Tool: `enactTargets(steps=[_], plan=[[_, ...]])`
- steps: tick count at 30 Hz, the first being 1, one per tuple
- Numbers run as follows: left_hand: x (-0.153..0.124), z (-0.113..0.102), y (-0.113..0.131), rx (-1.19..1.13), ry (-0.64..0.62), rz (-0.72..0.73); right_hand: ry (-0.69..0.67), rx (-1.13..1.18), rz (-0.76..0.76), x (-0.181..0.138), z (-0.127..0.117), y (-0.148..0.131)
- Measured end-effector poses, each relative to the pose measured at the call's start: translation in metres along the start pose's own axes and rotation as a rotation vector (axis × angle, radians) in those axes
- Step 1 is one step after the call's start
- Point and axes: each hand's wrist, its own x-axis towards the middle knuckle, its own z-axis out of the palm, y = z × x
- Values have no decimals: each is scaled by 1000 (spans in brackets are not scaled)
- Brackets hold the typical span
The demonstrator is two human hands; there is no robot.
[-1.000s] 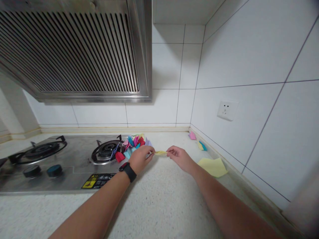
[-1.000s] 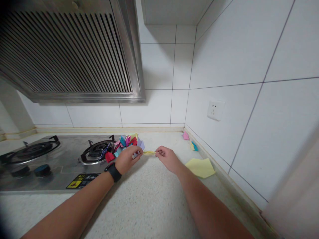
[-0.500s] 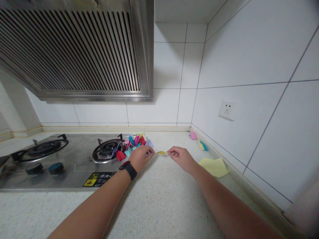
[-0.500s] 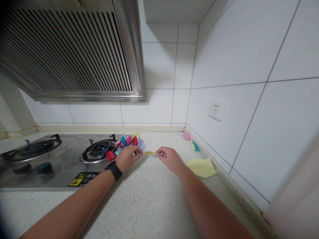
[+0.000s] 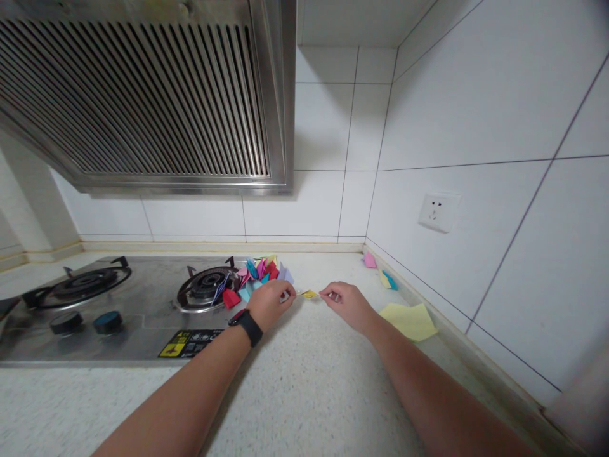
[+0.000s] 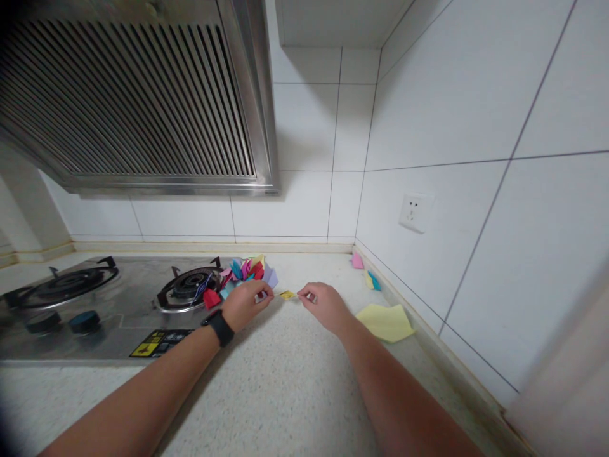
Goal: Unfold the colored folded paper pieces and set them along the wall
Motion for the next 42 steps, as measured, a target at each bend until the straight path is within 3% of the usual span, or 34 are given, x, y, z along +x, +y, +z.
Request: enactTargets(steps=[12,21,30,35,42], plan=[[-1,-4,5,7,-14,113,22,-59,22,-1,0,1],[-1,-4,5,46,-67,177,34,-107,-88,-4,2,-19],[0,-7,6,117,-112,243,-10,-105,-138,-2,2,-16],[-2,-6,11,58,-142,220,-100,-88,-208,-3,1,-20],[-6,2,10,-20,-246,135,-221,-90,-175,-4,2,-17]])
